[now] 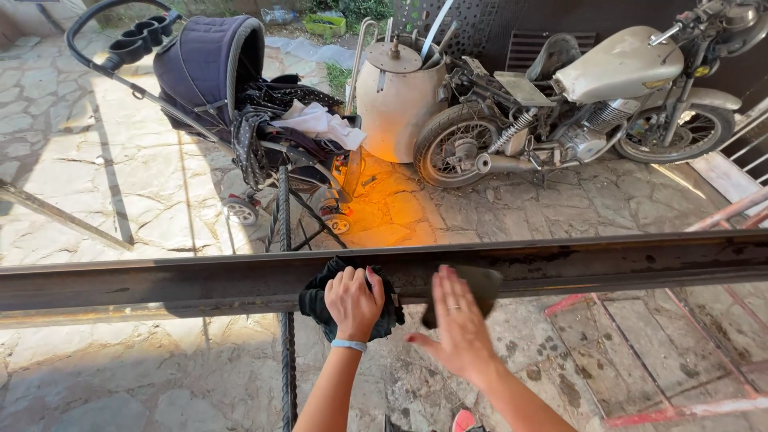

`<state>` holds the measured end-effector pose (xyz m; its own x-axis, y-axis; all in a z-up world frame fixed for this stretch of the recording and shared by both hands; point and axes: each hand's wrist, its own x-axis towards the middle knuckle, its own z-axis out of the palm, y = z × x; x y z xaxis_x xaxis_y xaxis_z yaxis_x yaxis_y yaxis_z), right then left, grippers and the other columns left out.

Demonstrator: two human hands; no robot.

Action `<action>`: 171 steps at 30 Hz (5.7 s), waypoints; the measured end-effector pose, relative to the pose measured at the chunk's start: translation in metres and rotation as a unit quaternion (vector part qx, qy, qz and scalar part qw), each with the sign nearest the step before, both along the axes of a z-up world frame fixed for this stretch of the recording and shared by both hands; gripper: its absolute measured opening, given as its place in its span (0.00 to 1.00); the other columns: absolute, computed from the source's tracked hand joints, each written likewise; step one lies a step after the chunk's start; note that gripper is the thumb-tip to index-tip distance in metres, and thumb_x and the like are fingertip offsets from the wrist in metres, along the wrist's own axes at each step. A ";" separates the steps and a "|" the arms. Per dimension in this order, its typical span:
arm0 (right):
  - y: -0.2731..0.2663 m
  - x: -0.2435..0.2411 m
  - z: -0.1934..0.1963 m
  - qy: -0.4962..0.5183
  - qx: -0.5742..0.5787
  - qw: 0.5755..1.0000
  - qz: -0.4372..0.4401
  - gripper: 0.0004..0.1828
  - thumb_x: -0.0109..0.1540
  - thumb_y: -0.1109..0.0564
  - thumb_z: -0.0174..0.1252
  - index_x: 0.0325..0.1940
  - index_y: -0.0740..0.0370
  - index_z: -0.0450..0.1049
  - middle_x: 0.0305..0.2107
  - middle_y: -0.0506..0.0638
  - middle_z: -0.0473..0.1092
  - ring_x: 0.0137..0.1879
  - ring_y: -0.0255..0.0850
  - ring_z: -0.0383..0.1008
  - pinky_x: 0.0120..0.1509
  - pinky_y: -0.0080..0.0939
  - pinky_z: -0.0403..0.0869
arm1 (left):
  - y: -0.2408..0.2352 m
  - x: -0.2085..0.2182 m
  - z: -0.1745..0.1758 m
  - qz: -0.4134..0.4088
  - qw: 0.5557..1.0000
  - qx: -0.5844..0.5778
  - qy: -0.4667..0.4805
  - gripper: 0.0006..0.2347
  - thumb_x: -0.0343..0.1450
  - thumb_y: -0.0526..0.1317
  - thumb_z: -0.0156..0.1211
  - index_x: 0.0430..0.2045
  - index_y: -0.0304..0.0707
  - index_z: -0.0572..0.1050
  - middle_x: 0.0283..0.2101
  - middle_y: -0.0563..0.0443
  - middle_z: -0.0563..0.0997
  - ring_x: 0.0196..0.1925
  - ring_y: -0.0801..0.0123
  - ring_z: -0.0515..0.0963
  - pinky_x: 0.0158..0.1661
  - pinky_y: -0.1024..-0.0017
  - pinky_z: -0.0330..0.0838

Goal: Sanding and cleaning a long metal beam using a sanding block and a cloth to prepare it for further work.

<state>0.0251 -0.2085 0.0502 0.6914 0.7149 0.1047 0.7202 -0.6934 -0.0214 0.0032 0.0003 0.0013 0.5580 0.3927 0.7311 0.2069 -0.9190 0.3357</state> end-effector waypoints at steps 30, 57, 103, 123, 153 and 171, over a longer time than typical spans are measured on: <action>-0.008 0.051 -0.010 -0.013 0.008 1.000 -0.010 0.68 0.56 0.12 0.07 0.75 0.75 0.28 0.75 0.67 0.25 0.80 0.55 0.26 0.81 0.50 0.31 | -0.008 0.001 -0.002 0.013 1.000 -0.008 0.007 0.20 0.78 0.43 0.45 0.10 0.42 0.61 0.17 0.51 0.64 0.19 0.58 0.65 0.25 0.61 0.56; -0.027 0.028 -0.009 -0.062 0.059 0.993 0.086 0.64 0.61 0.15 0.17 0.77 0.73 0.30 0.76 0.65 0.29 0.81 0.51 0.29 0.81 0.47 0.33 | -0.010 0.003 -0.003 0.011 1.000 0.002 -0.008 0.20 0.78 0.41 0.42 0.10 0.42 0.60 0.18 0.51 0.63 0.19 0.59 0.64 0.25 0.61 0.56; -0.110 0.099 -0.014 -0.062 0.025 0.996 -0.058 0.68 0.58 0.11 0.07 0.75 0.75 0.27 0.75 0.67 0.27 0.80 0.54 0.28 0.81 0.49 0.31 | -0.014 0.003 -0.007 0.024 1.000 0.004 0.011 0.21 0.79 0.40 0.38 0.10 0.41 0.62 0.17 0.53 0.63 0.18 0.62 0.63 0.25 0.64 0.56; -0.160 0.088 -0.009 -0.097 0.039 0.993 -0.055 0.65 0.59 0.14 0.15 0.76 0.75 0.26 0.75 0.67 0.25 0.81 0.52 0.26 0.82 0.47 0.31 | -0.006 0.000 -0.012 0.051 0.998 0.016 0.039 0.24 0.81 0.39 0.39 0.08 0.41 0.62 0.15 0.54 0.60 0.17 0.63 0.59 0.24 0.65 0.55; -0.215 0.112 -0.016 -0.090 0.075 0.993 -0.022 0.55 0.61 0.19 0.33 0.77 0.63 0.49 0.66 0.63 0.57 0.74 0.55 0.54 0.79 0.54 0.53 | -0.008 0.001 -0.012 0.039 0.999 0.004 0.029 0.21 0.79 0.40 0.39 0.10 0.40 0.60 0.17 0.53 0.63 0.19 0.61 0.63 0.27 0.62 0.57; -0.149 0.097 -0.002 -0.069 0.154 0.984 -0.049 0.68 0.56 0.11 0.40 0.69 0.79 0.57 0.67 0.78 0.54 0.75 0.66 0.52 0.80 0.60 0.47 | -0.008 0.002 -0.015 0.064 0.997 0.025 0.024 0.22 0.79 0.38 0.44 0.08 0.46 0.63 0.16 0.55 0.62 0.22 0.60 0.71 0.32 0.70 0.63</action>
